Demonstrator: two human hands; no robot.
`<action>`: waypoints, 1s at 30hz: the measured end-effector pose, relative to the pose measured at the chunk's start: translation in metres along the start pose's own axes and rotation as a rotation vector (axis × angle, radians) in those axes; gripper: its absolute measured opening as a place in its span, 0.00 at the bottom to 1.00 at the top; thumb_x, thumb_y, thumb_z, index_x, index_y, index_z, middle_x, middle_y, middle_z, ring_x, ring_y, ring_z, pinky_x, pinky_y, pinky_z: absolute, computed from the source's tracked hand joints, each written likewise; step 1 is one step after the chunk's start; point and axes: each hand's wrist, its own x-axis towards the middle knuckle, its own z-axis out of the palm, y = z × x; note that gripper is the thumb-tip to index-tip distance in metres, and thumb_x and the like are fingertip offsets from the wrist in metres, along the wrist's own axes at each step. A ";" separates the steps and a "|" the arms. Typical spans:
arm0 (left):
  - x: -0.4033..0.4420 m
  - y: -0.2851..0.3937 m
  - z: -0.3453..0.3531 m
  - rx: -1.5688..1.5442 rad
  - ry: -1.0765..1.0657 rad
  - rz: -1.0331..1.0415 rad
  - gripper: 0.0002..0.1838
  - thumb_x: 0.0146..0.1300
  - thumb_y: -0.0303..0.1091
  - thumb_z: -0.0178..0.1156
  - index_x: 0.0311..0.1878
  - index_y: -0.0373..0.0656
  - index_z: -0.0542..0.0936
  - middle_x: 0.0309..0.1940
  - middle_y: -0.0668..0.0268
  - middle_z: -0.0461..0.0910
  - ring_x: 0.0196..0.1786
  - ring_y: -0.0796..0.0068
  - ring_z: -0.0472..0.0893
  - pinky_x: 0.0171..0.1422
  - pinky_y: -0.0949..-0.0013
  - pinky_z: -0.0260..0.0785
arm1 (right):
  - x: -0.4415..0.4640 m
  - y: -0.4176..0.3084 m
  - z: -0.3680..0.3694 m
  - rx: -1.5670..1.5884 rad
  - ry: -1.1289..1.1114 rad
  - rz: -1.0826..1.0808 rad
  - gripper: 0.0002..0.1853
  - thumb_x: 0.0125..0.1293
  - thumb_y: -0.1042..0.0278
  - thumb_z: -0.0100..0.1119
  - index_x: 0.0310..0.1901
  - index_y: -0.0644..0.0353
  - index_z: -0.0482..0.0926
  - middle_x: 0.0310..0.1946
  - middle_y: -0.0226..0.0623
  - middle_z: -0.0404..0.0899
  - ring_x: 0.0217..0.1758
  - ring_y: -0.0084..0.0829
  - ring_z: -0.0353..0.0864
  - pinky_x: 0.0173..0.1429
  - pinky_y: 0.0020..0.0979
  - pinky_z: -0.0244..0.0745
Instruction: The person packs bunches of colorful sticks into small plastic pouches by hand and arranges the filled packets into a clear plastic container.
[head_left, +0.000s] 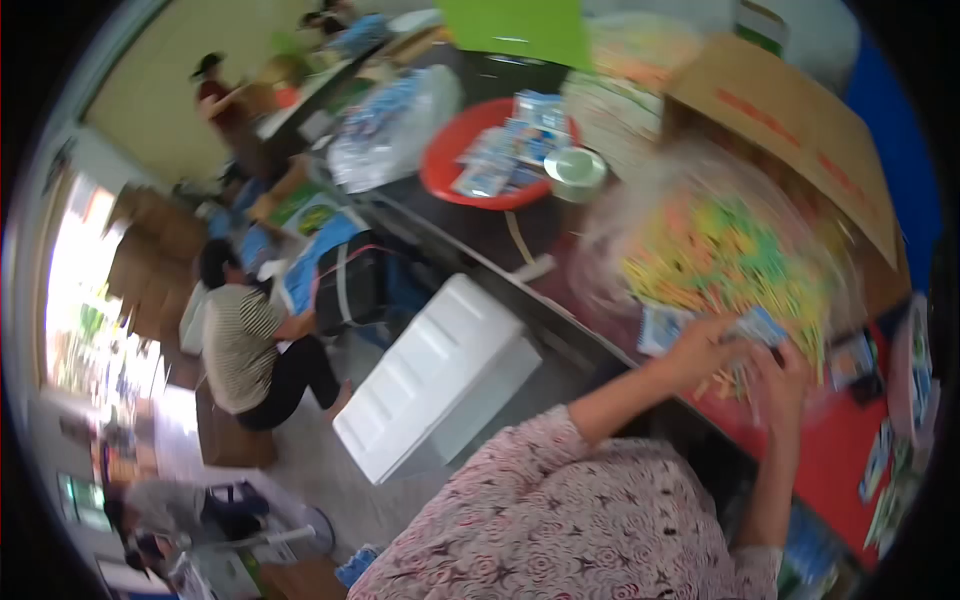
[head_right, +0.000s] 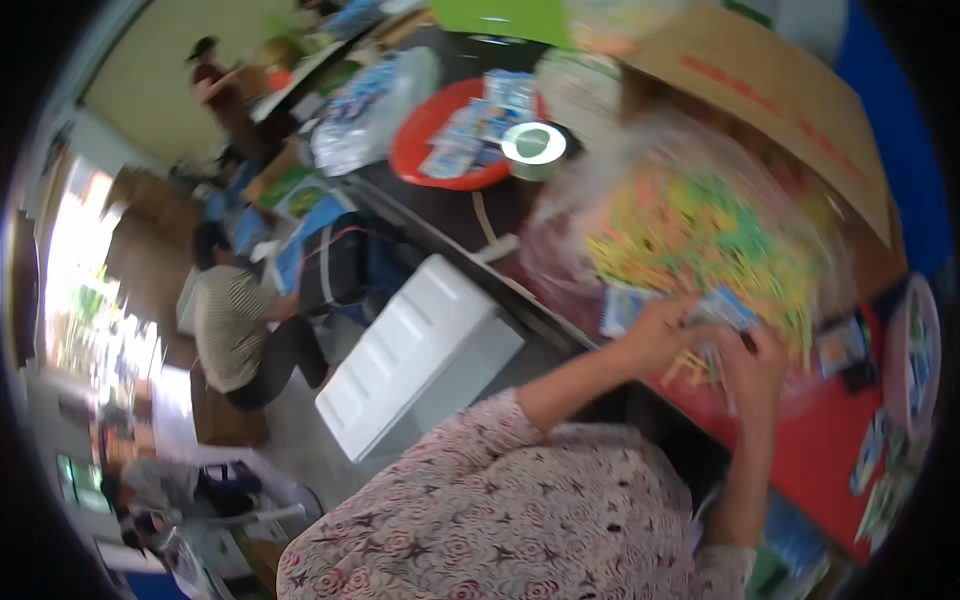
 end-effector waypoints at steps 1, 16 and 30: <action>0.000 -0.003 0.001 0.024 0.034 0.060 0.25 0.60 0.30 0.62 0.61 0.39 0.71 0.45 0.59 0.79 0.44 0.74 0.77 0.48 0.69 0.70 | 0.000 0.004 0.000 -0.071 0.046 -0.043 0.06 0.61 0.76 0.59 0.40 0.64 0.79 0.29 0.25 0.76 0.29 0.16 0.72 0.30 0.19 0.66; -0.009 -0.019 -0.007 -0.205 0.100 0.010 0.11 0.68 0.25 0.54 0.52 0.35 0.75 0.45 0.67 0.79 0.49 0.80 0.77 0.56 0.77 0.66 | -0.026 0.074 -0.133 0.002 0.543 0.062 0.13 0.62 0.66 0.61 0.44 0.67 0.80 0.33 0.31 0.82 0.37 0.19 0.77 0.41 0.26 0.73; -0.012 -0.027 -0.010 -0.176 0.148 -0.092 0.11 0.67 0.27 0.55 0.50 0.36 0.78 0.45 0.67 0.79 0.49 0.81 0.76 0.55 0.76 0.67 | 0.000 0.130 -0.164 -0.797 0.705 0.105 0.18 0.61 0.52 0.60 0.38 0.62 0.77 0.27 0.47 0.80 0.30 0.46 0.80 0.34 0.42 0.72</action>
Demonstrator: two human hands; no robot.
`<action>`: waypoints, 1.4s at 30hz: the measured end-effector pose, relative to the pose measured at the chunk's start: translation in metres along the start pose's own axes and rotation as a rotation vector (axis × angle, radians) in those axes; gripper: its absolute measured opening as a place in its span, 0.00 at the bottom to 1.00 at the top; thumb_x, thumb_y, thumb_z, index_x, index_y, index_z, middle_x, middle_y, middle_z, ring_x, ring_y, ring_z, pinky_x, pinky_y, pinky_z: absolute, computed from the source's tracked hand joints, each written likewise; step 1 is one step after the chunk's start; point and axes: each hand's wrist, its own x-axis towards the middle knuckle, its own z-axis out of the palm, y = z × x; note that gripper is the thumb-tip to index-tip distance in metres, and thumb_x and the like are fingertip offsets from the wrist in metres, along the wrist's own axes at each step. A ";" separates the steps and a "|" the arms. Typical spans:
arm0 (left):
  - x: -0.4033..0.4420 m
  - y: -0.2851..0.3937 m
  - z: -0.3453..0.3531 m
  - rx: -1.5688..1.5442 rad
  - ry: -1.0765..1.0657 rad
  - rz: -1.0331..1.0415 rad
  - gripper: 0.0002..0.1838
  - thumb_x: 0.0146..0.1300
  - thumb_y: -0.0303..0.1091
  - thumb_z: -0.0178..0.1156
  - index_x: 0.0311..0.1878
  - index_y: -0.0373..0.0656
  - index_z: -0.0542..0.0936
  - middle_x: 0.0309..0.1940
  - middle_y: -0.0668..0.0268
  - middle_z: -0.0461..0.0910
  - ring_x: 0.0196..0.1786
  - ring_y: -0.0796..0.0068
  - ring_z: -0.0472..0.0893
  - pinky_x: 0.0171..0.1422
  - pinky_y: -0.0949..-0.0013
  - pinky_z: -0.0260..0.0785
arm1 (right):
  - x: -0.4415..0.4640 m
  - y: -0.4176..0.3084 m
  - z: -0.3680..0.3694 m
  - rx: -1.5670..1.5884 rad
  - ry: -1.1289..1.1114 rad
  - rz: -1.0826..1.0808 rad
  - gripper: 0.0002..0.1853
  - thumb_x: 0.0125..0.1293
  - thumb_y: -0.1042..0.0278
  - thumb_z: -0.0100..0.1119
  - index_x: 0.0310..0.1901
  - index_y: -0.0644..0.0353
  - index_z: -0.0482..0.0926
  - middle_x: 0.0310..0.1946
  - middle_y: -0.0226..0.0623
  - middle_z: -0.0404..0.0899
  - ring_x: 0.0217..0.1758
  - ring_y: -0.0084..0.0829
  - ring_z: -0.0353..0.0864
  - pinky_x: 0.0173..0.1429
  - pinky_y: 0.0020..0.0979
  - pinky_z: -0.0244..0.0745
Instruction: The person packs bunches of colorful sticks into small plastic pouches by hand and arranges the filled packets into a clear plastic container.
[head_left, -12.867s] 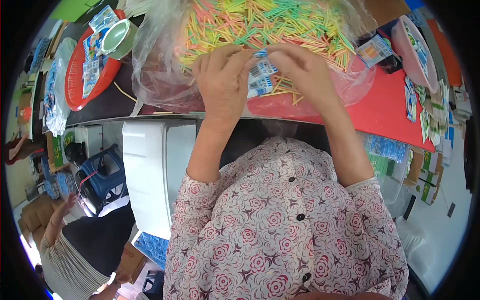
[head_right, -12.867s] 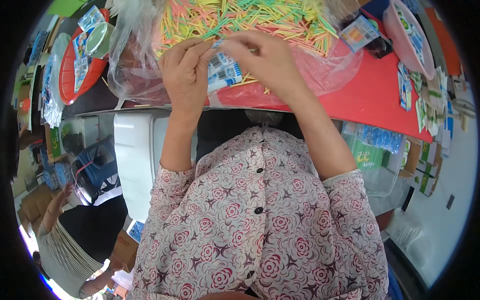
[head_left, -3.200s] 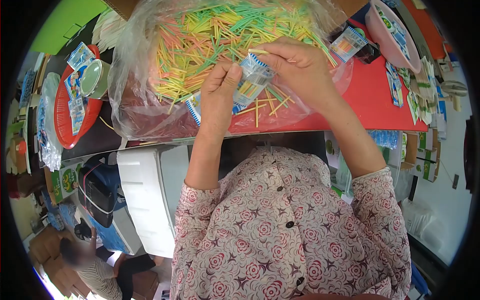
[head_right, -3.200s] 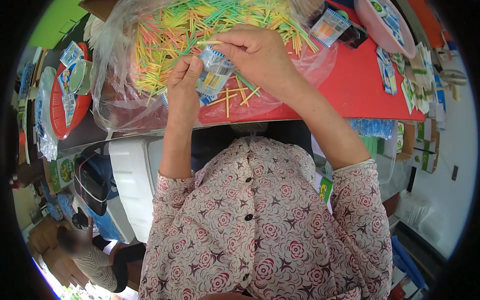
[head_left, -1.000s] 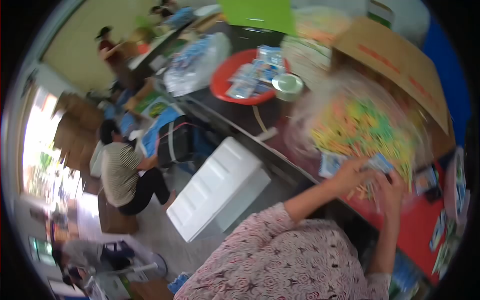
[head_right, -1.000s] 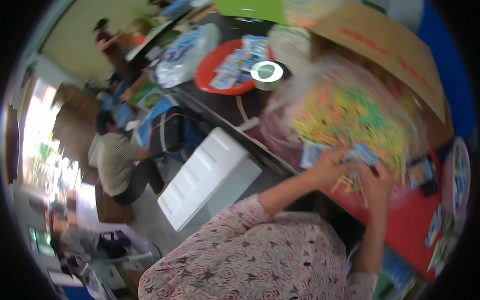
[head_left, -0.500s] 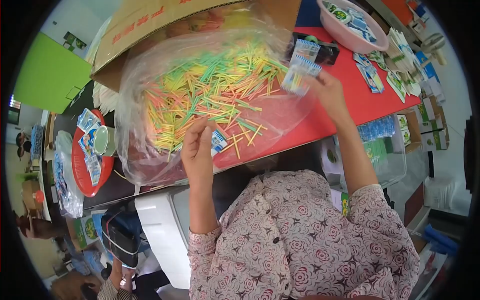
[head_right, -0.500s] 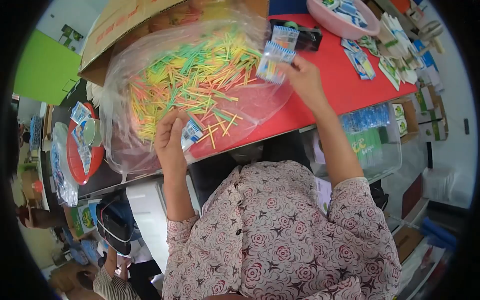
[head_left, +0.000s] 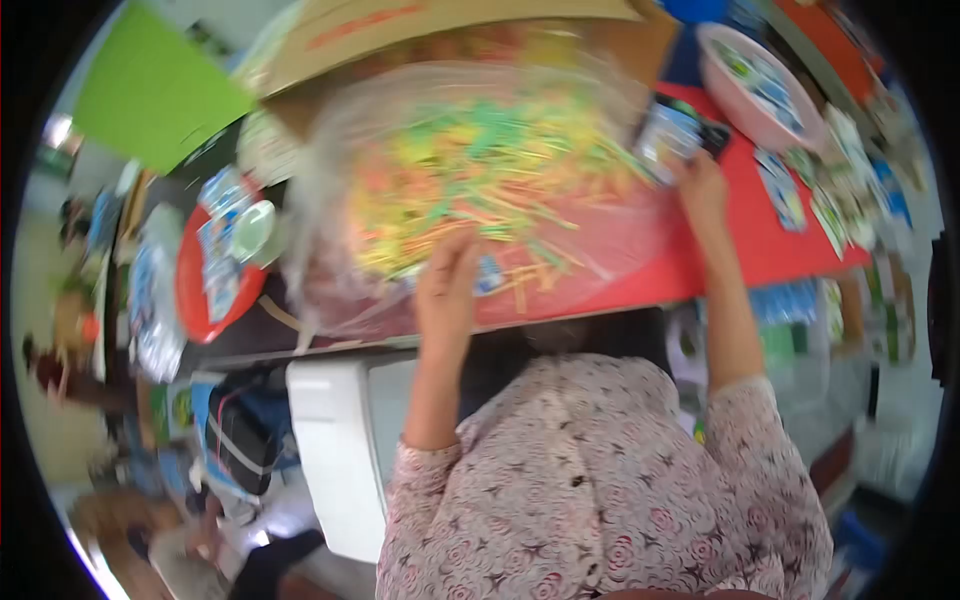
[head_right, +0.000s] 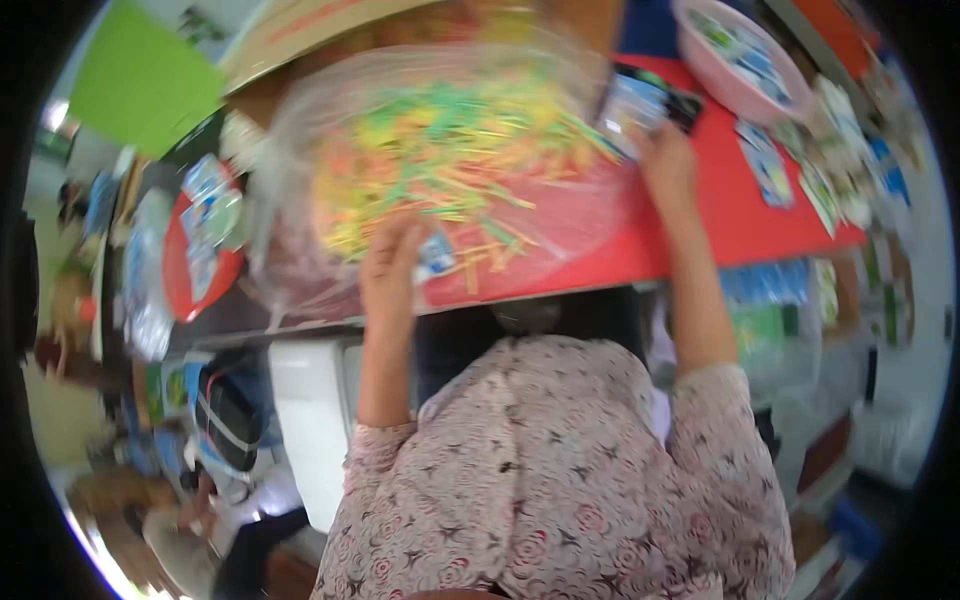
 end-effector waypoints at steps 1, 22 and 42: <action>0.001 -0.001 -0.004 0.064 0.013 0.026 0.11 0.66 0.27 0.56 0.50 0.37 0.78 0.45 0.66 0.79 0.49 0.80 0.76 0.56 0.75 0.67 | -0.001 -0.008 -0.010 -0.078 -0.036 0.086 0.20 0.62 0.52 0.59 0.45 0.62 0.76 0.36 0.47 0.81 0.38 0.46 0.81 0.40 0.39 0.74; -0.081 0.137 0.118 -0.008 -0.590 1.128 0.08 0.55 0.35 0.62 0.34 0.44 0.76 0.29 0.64 0.75 0.34 0.59 0.75 0.39 0.56 0.65 | -0.203 -0.261 -0.005 1.499 -1.744 0.488 0.41 0.66 0.33 0.41 0.72 0.47 0.45 0.53 0.41 0.70 0.45 0.35 0.77 0.41 0.34 0.78; -0.114 0.124 0.123 0.152 -0.496 1.263 0.07 0.51 0.38 0.64 0.28 0.48 0.77 0.24 0.68 0.74 0.32 0.62 0.75 0.38 0.58 0.65 | -0.200 -0.235 -0.036 1.600 -1.875 0.211 0.48 0.61 0.25 0.39 0.74 0.47 0.40 0.67 0.42 0.56 0.49 0.36 0.74 0.50 0.36 0.74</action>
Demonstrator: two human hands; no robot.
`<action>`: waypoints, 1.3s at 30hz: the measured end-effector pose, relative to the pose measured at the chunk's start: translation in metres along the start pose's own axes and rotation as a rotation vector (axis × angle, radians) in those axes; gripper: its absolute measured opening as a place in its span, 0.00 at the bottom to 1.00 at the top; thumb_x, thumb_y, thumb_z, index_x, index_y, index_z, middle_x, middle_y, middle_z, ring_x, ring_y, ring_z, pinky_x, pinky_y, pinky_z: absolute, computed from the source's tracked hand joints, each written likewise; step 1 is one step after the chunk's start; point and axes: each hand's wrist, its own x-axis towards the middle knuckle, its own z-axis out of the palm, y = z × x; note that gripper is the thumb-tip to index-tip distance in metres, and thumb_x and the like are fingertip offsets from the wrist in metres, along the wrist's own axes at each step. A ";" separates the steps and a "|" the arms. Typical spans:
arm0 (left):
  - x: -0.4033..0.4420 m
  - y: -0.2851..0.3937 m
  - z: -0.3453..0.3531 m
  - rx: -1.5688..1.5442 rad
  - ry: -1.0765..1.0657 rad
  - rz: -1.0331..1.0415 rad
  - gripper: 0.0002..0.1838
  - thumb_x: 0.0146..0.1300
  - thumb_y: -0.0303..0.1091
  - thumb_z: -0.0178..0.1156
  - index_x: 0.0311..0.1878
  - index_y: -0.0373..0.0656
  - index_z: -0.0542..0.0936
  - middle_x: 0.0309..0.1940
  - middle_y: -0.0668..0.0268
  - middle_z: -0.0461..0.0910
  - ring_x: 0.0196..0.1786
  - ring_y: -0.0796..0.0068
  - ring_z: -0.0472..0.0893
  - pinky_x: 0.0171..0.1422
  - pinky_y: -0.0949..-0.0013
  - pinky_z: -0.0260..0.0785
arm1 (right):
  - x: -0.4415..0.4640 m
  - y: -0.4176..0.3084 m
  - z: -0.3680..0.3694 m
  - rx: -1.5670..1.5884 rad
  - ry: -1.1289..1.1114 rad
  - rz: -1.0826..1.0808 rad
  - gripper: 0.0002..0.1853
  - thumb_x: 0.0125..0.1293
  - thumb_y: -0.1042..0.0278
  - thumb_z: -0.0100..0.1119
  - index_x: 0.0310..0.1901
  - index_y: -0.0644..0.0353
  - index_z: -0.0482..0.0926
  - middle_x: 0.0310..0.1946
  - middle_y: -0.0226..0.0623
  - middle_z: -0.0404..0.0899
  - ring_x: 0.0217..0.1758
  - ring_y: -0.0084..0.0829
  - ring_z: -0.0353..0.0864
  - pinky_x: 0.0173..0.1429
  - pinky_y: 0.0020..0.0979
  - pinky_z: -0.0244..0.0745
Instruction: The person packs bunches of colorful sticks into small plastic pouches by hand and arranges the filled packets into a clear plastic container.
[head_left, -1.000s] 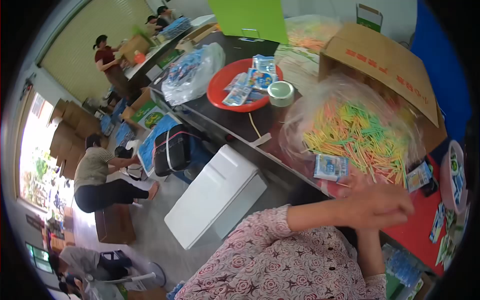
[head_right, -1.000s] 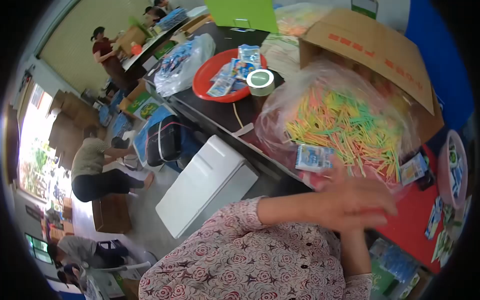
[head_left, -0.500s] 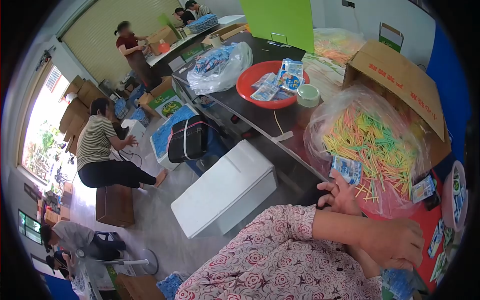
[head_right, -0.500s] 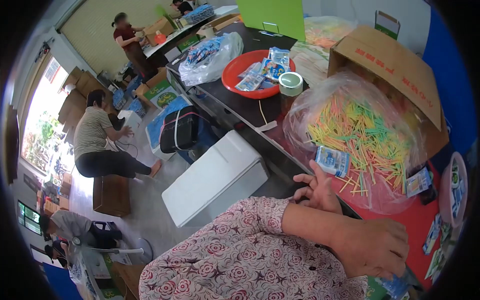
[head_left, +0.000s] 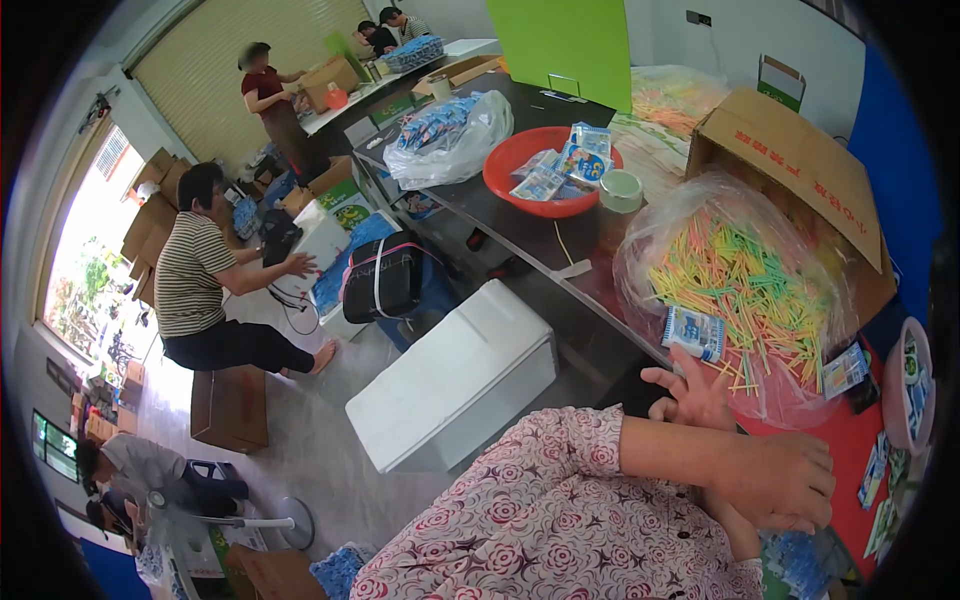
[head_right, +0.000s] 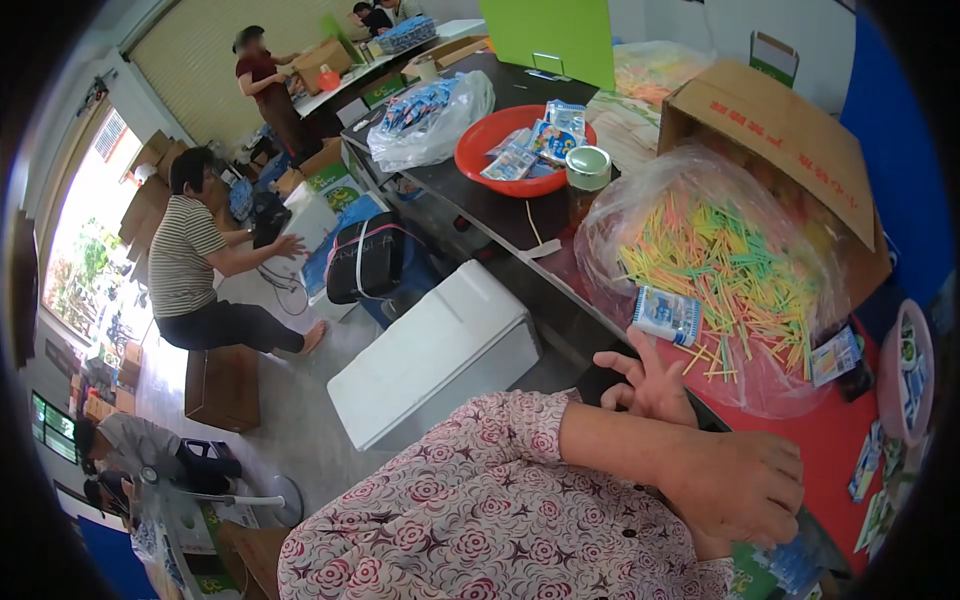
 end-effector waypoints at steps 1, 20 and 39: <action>0.000 0.000 0.003 -0.004 -0.006 -0.005 0.07 0.51 0.38 0.64 0.28 0.48 0.77 0.24 0.68 0.74 0.33 0.62 0.75 0.38 0.58 0.65 | -0.001 0.000 0.002 -0.017 0.014 0.011 0.48 0.61 0.26 0.39 0.74 0.48 0.40 0.68 0.42 0.55 0.49 0.35 0.73 0.50 0.36 0.74; -0.008 0.006 0.040 0.029 -0.111 0.093 0.10 0.51 0.39 0.62 0.23 0.48 0.72 0.23 0.68 0.72 0.30 0.63 0.75 0.36 0.59 0.65 | -0.032 -0.013 0.007 0.156 -0.084 -0.048 0.47 0.63 0.27 0.37 0.74 0.49 0.40 0.69 0.41 0.53 0.52 0.34 0.73 0.52 0.34 0.73; -0.026 -0.060 0.012 -0.016 -0.137 -0.086 0.09 0.49 0.35 0.60 0.27 0.42 0.72 0.24 0.64 0.68 0.29 0.63 0.71 0.36 0.60 0.62 | 0.003 -0.009 -0.049 0.175 -0.094 0.148 0.50 0.60 0.25 0.41 0.74 0.48 0.39 0.71 0.38 0.50 0.56 0.35 0.69 0.60 0.35 0.67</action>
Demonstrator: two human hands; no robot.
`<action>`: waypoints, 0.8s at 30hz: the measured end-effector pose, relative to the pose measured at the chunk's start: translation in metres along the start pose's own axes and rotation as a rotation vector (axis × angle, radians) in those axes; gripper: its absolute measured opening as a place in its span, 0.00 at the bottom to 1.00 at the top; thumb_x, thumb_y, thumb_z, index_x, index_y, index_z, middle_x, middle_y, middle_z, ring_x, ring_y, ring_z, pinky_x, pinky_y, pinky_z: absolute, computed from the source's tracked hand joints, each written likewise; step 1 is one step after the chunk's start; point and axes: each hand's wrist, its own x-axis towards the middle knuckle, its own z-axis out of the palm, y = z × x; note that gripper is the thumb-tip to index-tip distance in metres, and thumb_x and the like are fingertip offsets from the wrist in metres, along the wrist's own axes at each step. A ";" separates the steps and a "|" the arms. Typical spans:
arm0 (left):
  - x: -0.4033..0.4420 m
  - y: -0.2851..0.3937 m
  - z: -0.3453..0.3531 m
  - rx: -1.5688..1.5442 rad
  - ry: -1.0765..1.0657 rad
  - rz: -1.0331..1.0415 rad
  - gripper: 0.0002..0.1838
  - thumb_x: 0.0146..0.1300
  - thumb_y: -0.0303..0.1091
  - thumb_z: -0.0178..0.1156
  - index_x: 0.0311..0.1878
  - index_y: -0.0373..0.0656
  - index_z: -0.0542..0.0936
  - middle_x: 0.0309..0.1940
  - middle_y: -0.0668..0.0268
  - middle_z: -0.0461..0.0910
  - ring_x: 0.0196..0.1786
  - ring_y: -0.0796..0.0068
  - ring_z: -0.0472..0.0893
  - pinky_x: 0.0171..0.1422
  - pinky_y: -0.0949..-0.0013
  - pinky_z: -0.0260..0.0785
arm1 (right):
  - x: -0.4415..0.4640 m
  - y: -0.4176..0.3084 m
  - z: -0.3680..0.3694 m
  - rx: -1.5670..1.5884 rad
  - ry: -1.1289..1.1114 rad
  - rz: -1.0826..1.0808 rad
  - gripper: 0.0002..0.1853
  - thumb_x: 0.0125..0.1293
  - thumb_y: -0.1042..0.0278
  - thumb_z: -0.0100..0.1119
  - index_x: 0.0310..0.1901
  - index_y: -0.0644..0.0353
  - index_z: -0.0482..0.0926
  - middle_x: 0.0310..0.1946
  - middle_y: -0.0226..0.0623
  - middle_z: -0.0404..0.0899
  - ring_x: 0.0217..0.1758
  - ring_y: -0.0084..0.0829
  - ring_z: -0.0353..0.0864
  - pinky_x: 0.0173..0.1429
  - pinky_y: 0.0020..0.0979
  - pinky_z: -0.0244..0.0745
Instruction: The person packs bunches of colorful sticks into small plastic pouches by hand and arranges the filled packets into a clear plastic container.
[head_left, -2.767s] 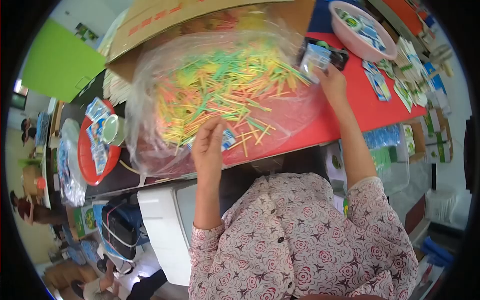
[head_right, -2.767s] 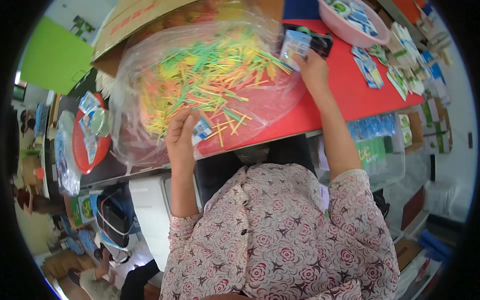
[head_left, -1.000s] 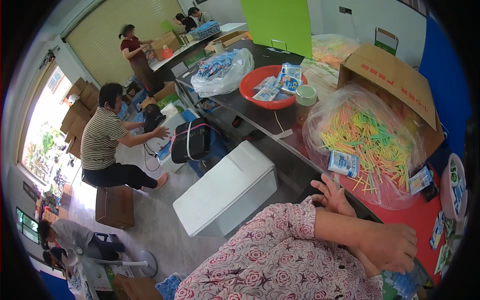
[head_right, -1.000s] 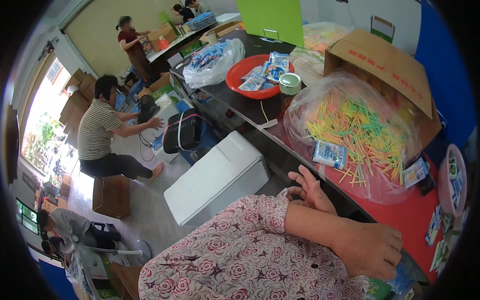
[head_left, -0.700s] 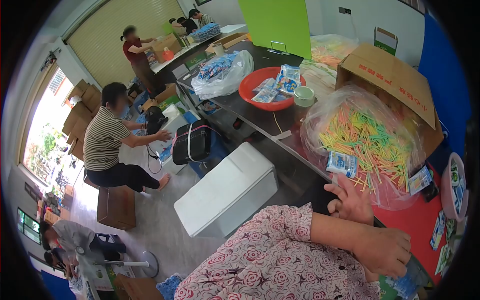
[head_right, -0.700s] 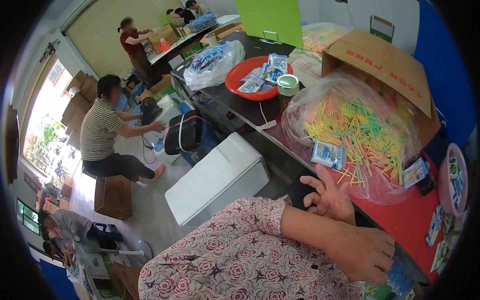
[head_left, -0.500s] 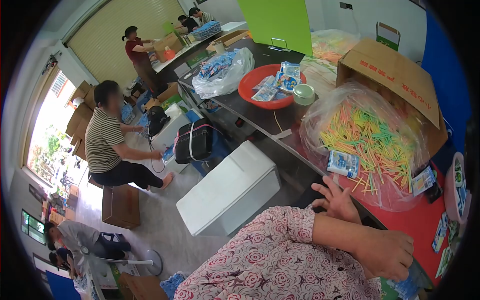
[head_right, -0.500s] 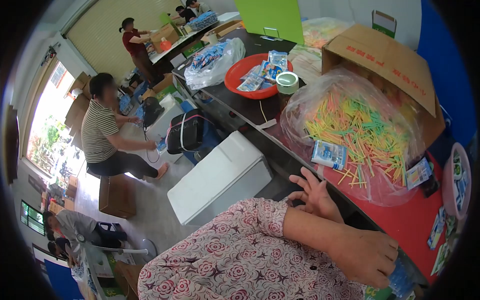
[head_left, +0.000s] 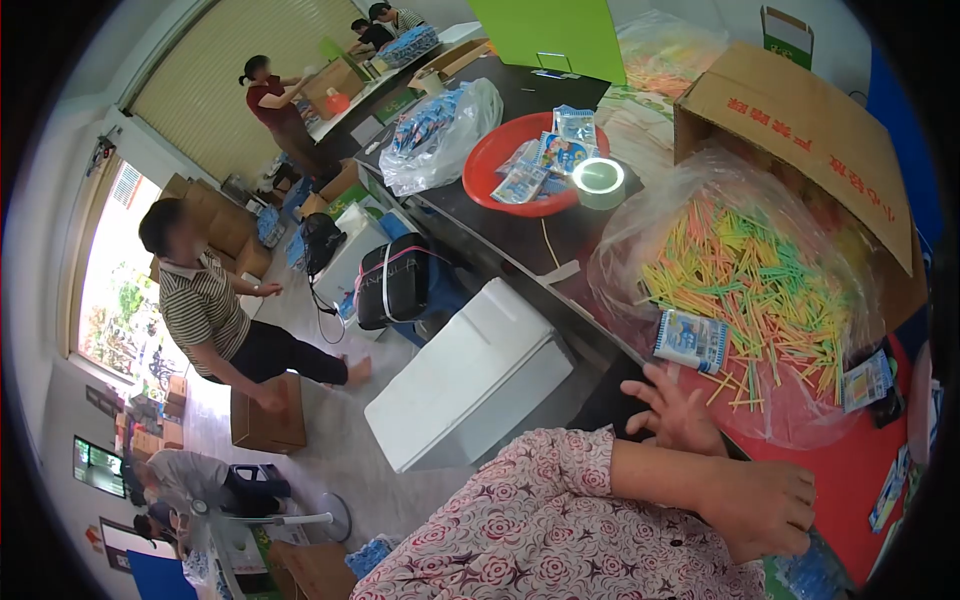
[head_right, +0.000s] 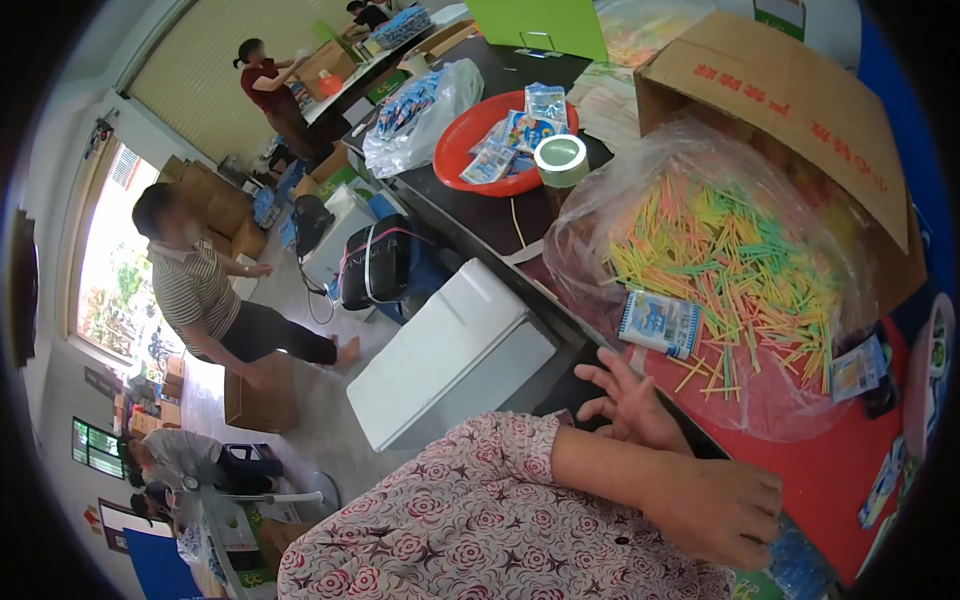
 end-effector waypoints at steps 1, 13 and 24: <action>0.002 -0.003 0.004 0.035 0.026 -0.004 0.09 0.48 0.36 0.60 0.25 0.43 0.71 0.23 0.65 0.68 0.29 0.63 0.72 0.36 0.60 0.63 | 0.007 0.002 0.004 -0.051 0.036 0.037 0.50 0.60 0.25 0.41 0.74 0.49 0.39 0.71 0.38 0.50 0.56 0.34 0.69 0.60 0.34 0.67; -0.009 -0.035 -0.012 0.048 0.083 -0.094 0.09 0.46 0.37 0.60 0.24 0.44 0.72 0.22 0.66 0.70 0.29 0.63 0.73 0.37 0.60 0.64 | 0.019 0.000 -0.022 0.032 0.011 0.051 0.46 0.66 0.30 0.41 0.74 0.52 0.41 0.70 0.40 0.49 0.52 0.28 0.68 0.51 0.24 0.69; -0.005 -0.051 -0.001 0.042 0.135 -0.100 0.10 0.45 0.38 0.60 0.21 0.45 0.70 0.20 0.67 0.70 0.29 0.63 0.74 0.36 0.61 0.64 | 0.045 0.007 -0.028 -0.091 0.069 0.112 0.53 0.56 0.23 0.44 0.74 0.48 0.41 0.69 0.41 0.52 0.50 0.33 0.73 0.46 0.29 0.75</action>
